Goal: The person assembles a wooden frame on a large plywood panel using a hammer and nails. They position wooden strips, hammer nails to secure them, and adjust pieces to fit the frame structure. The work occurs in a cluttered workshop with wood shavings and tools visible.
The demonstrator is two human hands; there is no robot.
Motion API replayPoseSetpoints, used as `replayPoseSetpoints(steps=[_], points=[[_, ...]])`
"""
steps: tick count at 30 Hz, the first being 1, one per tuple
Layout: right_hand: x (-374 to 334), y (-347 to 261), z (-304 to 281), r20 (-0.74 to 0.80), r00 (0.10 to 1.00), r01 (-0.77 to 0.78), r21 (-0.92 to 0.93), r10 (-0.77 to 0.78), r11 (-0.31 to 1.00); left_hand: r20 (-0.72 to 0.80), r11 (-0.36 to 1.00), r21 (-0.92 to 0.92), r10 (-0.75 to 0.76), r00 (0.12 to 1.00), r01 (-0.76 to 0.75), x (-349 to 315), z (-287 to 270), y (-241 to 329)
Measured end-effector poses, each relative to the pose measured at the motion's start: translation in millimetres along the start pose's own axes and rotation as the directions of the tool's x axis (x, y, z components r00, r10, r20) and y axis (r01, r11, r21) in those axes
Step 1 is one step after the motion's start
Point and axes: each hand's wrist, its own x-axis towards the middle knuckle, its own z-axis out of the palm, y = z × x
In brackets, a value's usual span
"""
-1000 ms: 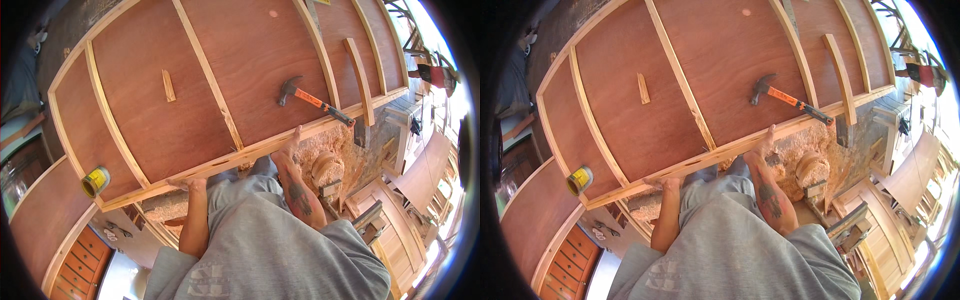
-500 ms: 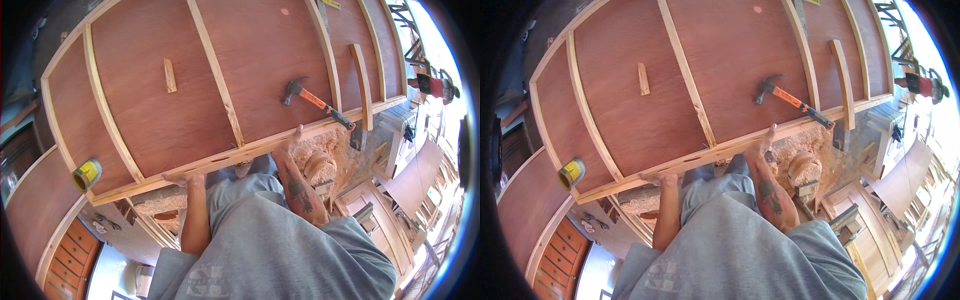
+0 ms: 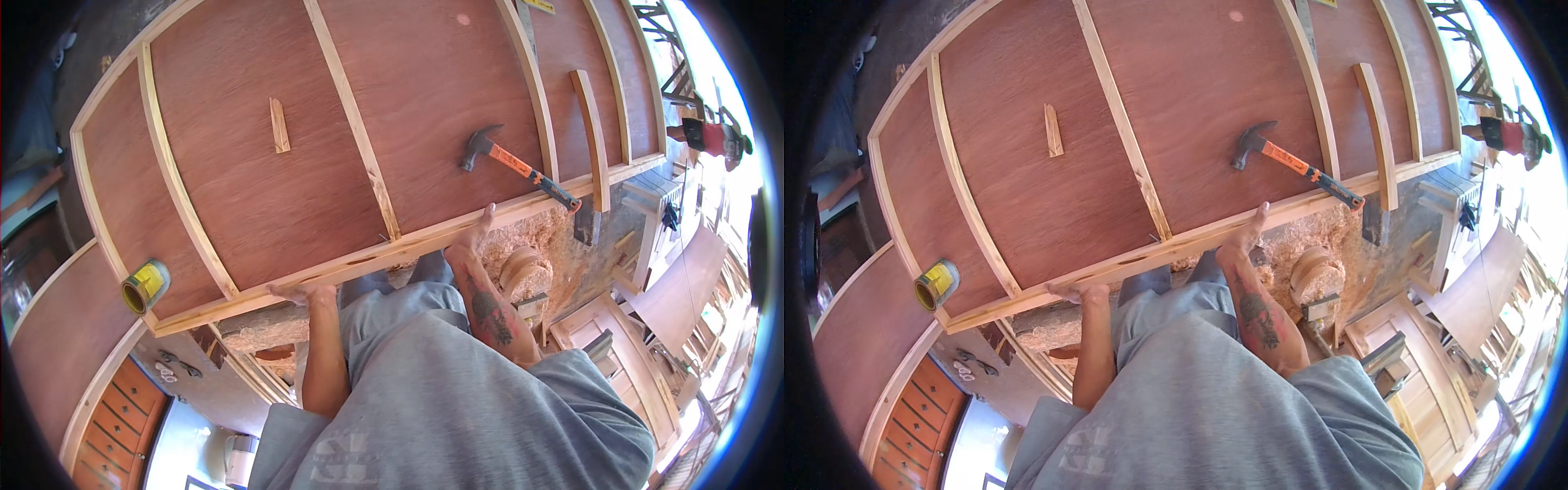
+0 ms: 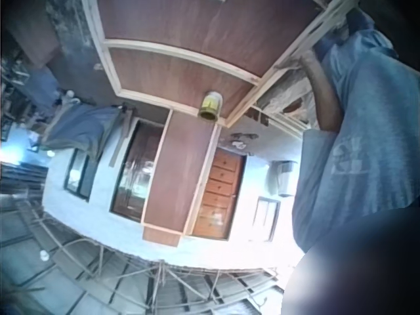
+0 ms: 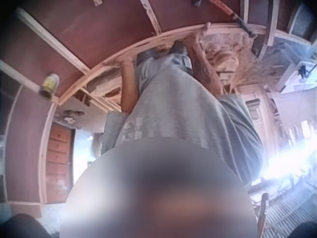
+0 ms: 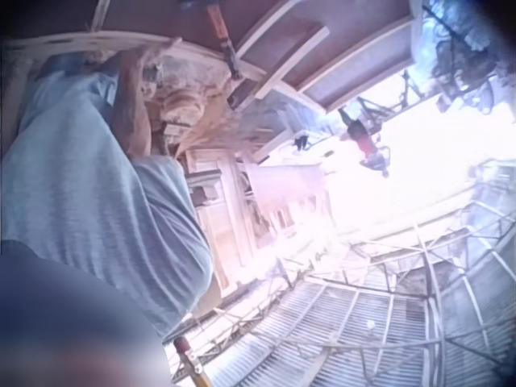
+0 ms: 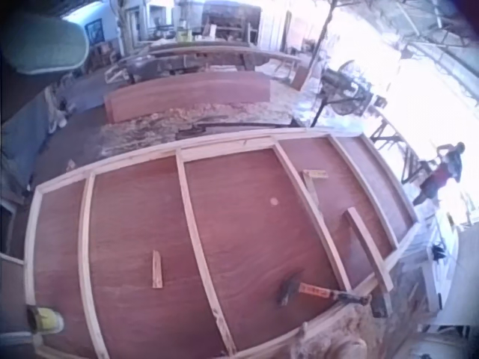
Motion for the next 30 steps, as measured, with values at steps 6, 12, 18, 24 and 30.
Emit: replayPoseSetpoints(steps=[6, 12, 18, 24, 30], points=[[12.5, 6.4, -7.0, 0.132, 0.991, 0.010, 0.135, -0.028, 0.991, -0.082, 1.000, 0.011, -0.027, 0.996, 0.028, -30.8, 21.6, 5.3], [21.8, 8.9, -10.4, 0.104, 0.995, -0.014, 0.139, 0.000, 0.990, -0.093, 0.999, 0.020, -0.032, 0.995, 0.034, -57.2, 38.9, 12.9], [3.3, -0.1, -0.1, 0.106, 0.994, -0.004, 0.109, -0.007, 0.994, -0.178, 0.988, 0.064, -0.128, 0.976, 0.142, -27.6, 13.4, 8.5], [-21.4, -13.5, 5.9, 0.139, 0.990, 0.003, 0.089, -0.016, 0.996, 0.036, 0.969, 0.241, -0.054, 0.998, 0.044, -13.2, -4.4, 8.7], [-31.2, -1.3, 11.7, 0.167, 0.986, -0.052, 0.266, 0.007, 0.963, 0.060, 0.498, 0.849, -0.424, 0.904, 0.178, -11.2, -20.7, 62.5]])
